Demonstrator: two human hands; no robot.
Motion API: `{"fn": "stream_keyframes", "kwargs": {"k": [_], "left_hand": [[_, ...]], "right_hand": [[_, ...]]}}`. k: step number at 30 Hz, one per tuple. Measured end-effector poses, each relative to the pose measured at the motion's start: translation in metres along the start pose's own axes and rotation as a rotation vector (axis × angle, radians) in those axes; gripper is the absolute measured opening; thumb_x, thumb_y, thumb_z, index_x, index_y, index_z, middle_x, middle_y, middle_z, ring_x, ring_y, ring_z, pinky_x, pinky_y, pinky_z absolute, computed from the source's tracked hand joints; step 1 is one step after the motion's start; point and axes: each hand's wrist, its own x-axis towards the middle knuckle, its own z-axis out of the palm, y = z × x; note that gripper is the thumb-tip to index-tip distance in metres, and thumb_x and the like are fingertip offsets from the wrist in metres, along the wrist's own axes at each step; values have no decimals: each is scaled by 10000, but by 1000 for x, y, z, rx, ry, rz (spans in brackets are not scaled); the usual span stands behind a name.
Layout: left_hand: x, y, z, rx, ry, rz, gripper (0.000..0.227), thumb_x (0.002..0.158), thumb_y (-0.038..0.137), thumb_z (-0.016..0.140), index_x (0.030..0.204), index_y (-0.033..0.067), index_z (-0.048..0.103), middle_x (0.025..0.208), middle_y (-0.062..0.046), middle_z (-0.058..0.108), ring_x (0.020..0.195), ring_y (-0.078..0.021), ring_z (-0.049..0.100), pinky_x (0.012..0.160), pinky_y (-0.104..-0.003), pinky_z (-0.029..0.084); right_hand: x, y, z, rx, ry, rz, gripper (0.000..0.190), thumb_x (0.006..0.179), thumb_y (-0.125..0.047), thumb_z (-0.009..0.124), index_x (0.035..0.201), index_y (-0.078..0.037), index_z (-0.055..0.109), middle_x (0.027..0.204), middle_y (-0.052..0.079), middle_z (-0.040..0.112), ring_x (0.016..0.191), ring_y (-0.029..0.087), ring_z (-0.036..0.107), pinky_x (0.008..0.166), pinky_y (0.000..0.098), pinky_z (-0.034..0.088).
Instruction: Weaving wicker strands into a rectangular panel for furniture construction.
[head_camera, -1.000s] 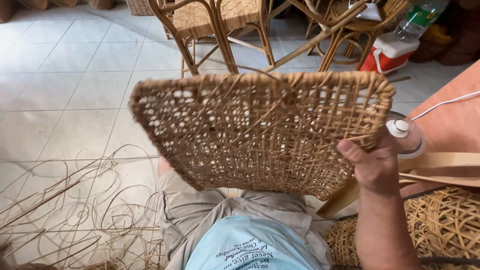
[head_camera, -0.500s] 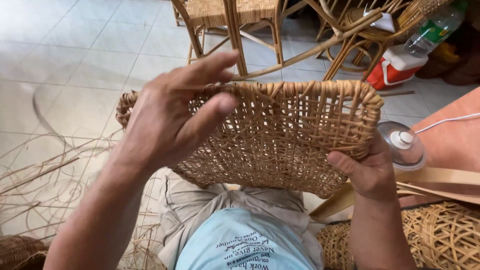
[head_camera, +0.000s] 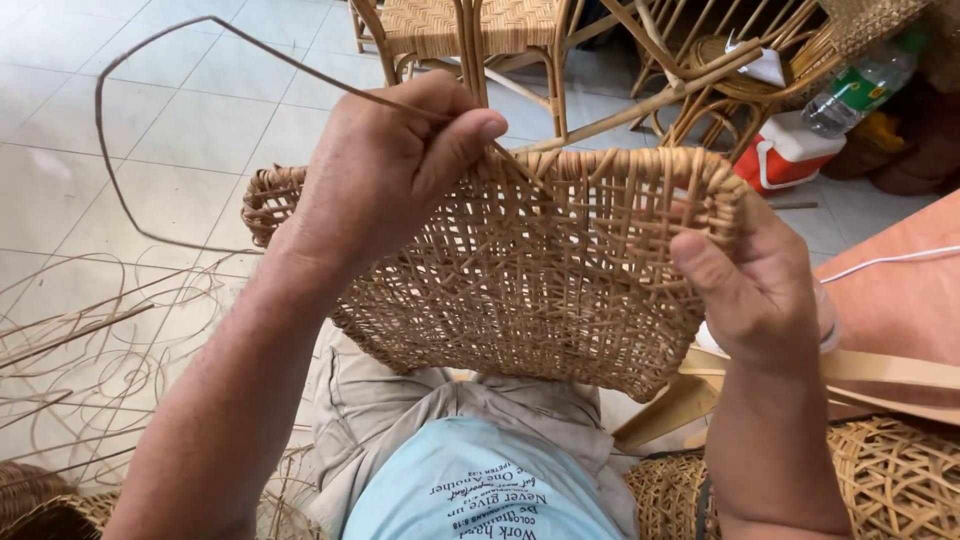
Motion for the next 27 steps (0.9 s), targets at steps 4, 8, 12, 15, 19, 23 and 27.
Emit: {"fn": "stream_keyframes", "kwargs": {"k": [4, 8, 12, 15, 19, 23, 27], "left_hand": [[1, -4, 1, -205, 10, -55, 174, 1079, 191, 628, 949, 76, 647, 811, -34, 750, 676, -90, 692, 517, -220, 528], [4, -8, 8, -45, 106, 38, 244, 1100, 220, 647, 895, 98, 594, 696, -1, 680, 581, -93, 638, 451, -249, 458], [9, -13, 17, 45, 180, 61, 270, 1098, 261, 671, 880, 131, 579, 628, 46, 603, 548, -92, 599, 432, -294, 392], [14, -10, 16, -76, 139, 29, 224, 1082, 184, 641, 878, 108, 587, 678, 6, 718, 619, -74, 763, 403, -211, 499], [23, -9, 7, -17, -60, -269, 308, 1071, 369, 648, 818, 192, 656, 616, 61, 647, 481, -52, 534, 435, -246, 437], [15, -10, -6, -34, -140, -330, 385, 1071, 435, 517, 841, 181, 692, 834, 60, 667, 514, -46, 446, 442, -204, 370], [-29, -19, -36, -66, 20, -345, 386, 1060, 428, 485, 1103, 156, 756, 847, -20, 738, 729, -112, 664, 597, -277, 519]], "right_hand": [[4, 6, 1, -52, 49, -19, 406, 1053, -209, 563, 1419, -33, 553, 1300, 69, 651, 1272, 219, 625, 1163, 358, 528], [-4, 9, 3, -181, 162, 23, 391, 1059, -303, 563, 1323, -22, 628, 1252, 55, 664, 1229, 198, 629, 1112, 326, 510], [-4, 5, 7, -207, 169, 16, 394, 1066, -322, 550, 1318, -28, 626, 1184, 41, 671, 1140, 183, 634, 1023, 319, 527], [-2, 11, 5, -175, 156, -21, 370, 1074, -288, 558, 1318, -19, 629, 1209, 60, 673, 1184, 210, 648, 1067, 336, 549], [-1, 6, 8, -138, 143, -12, 468, 1064, -295, 541, 1430, -4, 563, 1289, 83, 650, 1252, 234, 629, 1110, 365, 542], [-4, 12, 8, -75, 160, -62, 480, 1072, -301, 540, 1443, 3, 540, 1378, 116, 622, 1347, 268, 607, 1201, 405, 521], [-5, 8, 9, -107, 173, -110, 487, 1079, -312, 541, 1430, 25, 555, 1348, 119, 633, 1311, 277, 625, 1177, 388, 530]]}}
